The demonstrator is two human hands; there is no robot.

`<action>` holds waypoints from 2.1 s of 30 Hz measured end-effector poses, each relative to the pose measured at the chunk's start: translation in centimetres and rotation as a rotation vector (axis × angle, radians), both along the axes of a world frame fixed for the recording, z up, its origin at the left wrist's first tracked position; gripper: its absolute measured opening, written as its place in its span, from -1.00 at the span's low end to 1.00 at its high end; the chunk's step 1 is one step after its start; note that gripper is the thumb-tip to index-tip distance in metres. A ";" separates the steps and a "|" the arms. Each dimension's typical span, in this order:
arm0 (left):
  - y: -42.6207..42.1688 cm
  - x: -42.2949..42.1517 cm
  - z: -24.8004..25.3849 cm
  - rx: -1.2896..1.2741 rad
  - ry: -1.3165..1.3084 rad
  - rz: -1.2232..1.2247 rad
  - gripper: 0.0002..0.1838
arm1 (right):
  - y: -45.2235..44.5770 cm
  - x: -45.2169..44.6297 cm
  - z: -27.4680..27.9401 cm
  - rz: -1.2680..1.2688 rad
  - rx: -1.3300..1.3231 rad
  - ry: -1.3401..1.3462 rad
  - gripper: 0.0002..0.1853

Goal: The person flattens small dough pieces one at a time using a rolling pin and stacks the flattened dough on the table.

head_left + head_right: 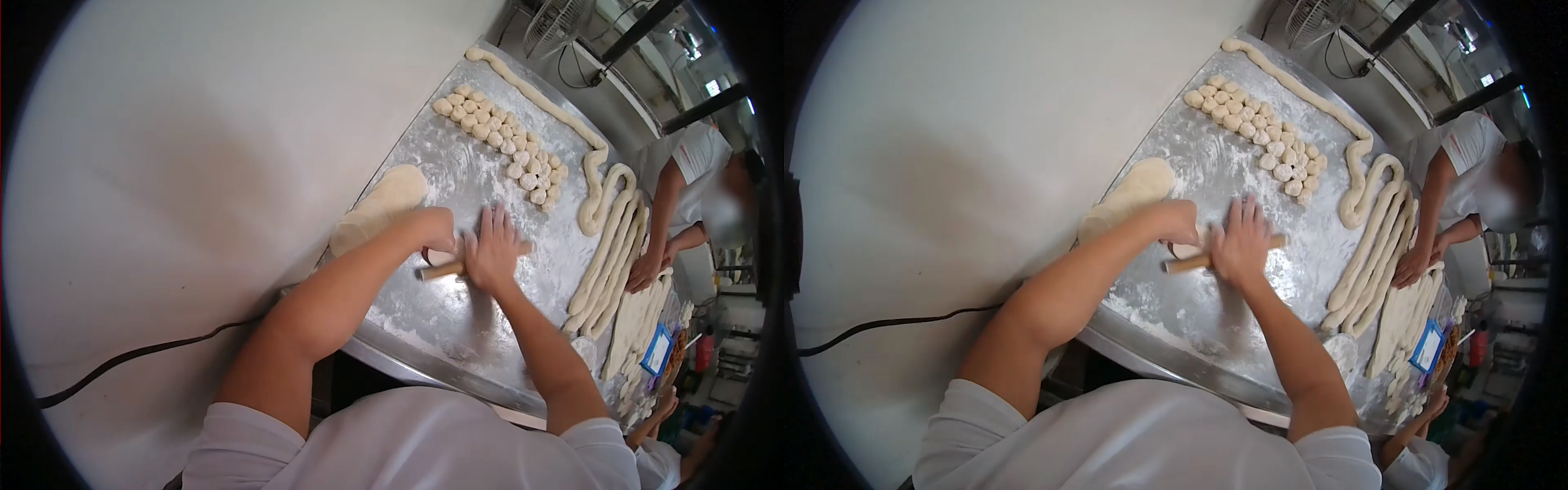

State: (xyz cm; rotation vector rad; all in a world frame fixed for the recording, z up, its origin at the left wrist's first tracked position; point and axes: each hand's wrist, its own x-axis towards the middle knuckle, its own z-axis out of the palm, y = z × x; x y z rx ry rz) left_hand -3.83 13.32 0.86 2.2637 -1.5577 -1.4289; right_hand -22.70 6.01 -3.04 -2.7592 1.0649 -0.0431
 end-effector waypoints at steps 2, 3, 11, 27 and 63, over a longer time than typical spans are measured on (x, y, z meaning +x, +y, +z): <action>0.4 -0.3 -0.1 -0.091 -0.088 0.022 -0.59 | -1.8 4.7 -0.2 -0.044 -0.048 -0.073 -0.20; 0.6 -0.3 0.3 -0.118 -0.140 0.036 -0.58 | -2.2 5.8 -0.5 -0.042 -0.046 -0.139 -0.21; -0.8 1.4 -2.8 -0.033 0.001 -0.027 -0.65 | 3.3 -7.6 -0.3 0.103 0.061 -0.135 -0.40; -0.2 2.4 -2.7 -0.293 -0.059 -0.032 -0.71 | -1.1 -0.2 -1.7 0.055 -0.054 -0.259 -0.29; 7.9 6.8 8.9 0.027 -0.261 -0.075 -0.58 | 3.7 -12.5 -0.2 0.241 0.051 -0.223 -0.42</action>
